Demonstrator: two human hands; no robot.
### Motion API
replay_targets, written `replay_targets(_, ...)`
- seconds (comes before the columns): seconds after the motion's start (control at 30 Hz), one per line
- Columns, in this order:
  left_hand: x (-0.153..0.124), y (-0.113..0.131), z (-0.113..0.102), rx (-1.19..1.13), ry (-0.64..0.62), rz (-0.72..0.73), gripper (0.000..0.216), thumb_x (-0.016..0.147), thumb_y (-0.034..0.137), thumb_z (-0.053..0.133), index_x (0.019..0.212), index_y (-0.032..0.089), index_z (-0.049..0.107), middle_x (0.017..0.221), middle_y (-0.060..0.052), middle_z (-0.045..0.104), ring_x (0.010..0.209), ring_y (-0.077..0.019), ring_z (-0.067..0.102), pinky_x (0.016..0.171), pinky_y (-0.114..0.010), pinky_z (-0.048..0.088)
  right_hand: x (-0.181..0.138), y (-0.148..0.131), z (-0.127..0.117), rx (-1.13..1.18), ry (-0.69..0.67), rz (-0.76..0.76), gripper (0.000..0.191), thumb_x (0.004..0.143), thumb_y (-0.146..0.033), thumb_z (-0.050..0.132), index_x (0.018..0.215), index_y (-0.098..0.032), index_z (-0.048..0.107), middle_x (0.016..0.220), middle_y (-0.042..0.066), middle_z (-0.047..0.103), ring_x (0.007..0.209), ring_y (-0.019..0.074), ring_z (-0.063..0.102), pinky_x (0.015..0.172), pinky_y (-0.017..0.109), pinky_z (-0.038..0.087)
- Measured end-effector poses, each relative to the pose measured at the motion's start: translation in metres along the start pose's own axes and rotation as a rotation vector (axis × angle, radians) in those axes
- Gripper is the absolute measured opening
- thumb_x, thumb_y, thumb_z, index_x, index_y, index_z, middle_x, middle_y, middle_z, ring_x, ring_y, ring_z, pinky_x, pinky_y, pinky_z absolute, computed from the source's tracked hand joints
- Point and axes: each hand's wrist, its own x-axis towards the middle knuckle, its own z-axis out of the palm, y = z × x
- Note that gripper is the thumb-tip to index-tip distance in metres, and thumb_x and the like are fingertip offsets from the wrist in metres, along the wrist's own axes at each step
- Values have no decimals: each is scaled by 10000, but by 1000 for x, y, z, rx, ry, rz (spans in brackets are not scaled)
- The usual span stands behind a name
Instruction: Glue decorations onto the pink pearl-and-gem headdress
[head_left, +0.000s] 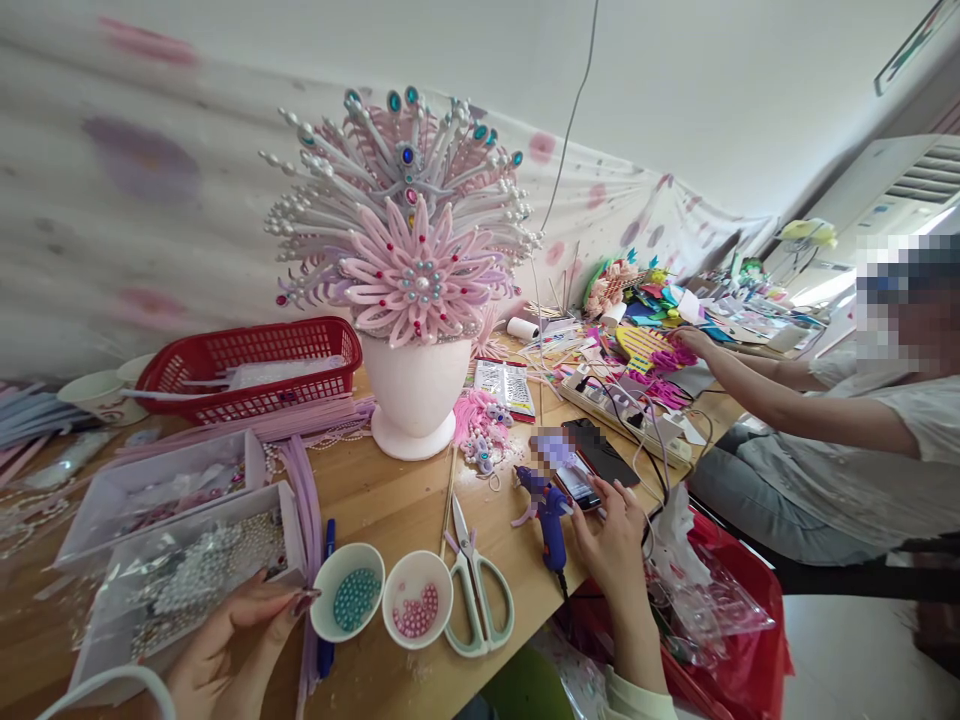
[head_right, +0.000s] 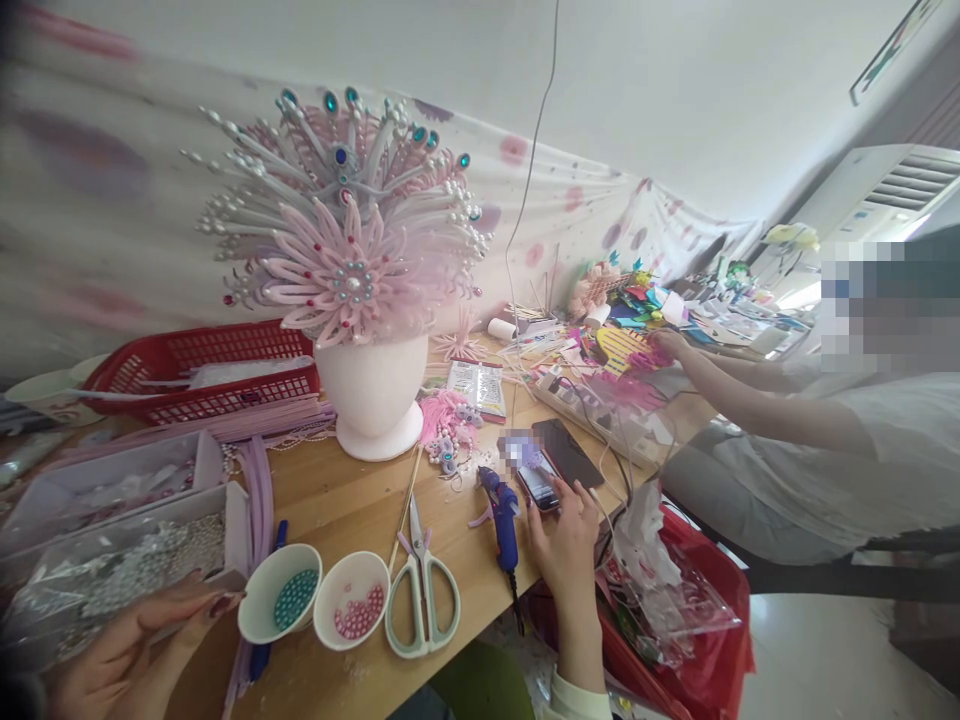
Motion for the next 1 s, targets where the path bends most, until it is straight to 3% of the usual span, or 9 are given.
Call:
replay_targets(0.17,3,-13,-9,-30,-107,184,196,596,366,870,701,244,757,744,30,749,839,-197,716,1025,-338,522,2,-1,1,0,-2,-21,492,897,-455,530,1244,-107,560,1134,187,688,1247,365,471,1033,567,386)
replay_targets(0.23,5,-10,-9,-48,-102,225,144,633,301,845,719,245,744,758,38,746,780,-180,707,1018,-350,532,3,-1,1,0,-3,-21,489,896,-455,530,1241,-109,564,1135,188,688,1245,364,475,1028,569,389)
replay_targets(0.37,4,3,-4,-126,-213,310,150,689,216,789,678,249,643,733,44,727,747,-168,703,1054,-362,502,3,0,2,-5,-7,-28,484,895,-446,529,1240,-109,567,1136,186,690,1238,369,478,1026,571,389)
replay_targets(0.47,1,9,-1,-166,-175,227,214,735,233,752,666,252,551,730,53,699,737,-153,689,1096,-374,465,3,1,2,-2,-9,-28,482,886,-436,539,1239,-110,573,1144,183,691,1239,370,477,1031,569,386)
replay_targets(0.6,1,-1,-4,-135,-175,242,182,716,255,778,691,253,597,735,53,713,720,-150,690,1068,-358,489,2,2,2,7,-14,-25,478,880,-432,547,1235,-114,581,1140,183,687,1238,364,480,1025,568,391)
replay_targets(0.7,-1,-13,-9,-78,-152,129,195,676,372,822,763,260,688,775,15,745,942,-212,711,1048,-341,497,3,1,2,15,-13,-37,476,881,-435,549,1234,-117,583,1132,181,685,1234,360,482,1025,562,392)
replay_targets(0.8,-6,-9,-8,-42,-132,-47,333,669,554,797,813,263,724,811,-13,759,1153,-259,644,1087,-347,456,4,0,3,17,-26,-29,482,878,-446,545,1234,-123,580,1133,180,678,1247,362,469,1033,566,383)
replay_targets(0.9,-11,12,-3,-37,-90,-117,426,725,651,713,885,257,733,710,4,715,988,-238,691,1019,-338,501,4,-2,3,16,-40,-9,485,876,-451,538,1235,-128,579,1134,177,674,1256,363,460,1043,571,372)
replay_targets(1.0,-12,30,0,-111,-110,-150,436,754,639,695,924,239,729,513,54,567,578,-148,622,673,-248,561,4,-3,2,11,-37,-7,488,874,-452,540,1228,-119,585,1137,183,677,1247,369,467,1036,571,379)
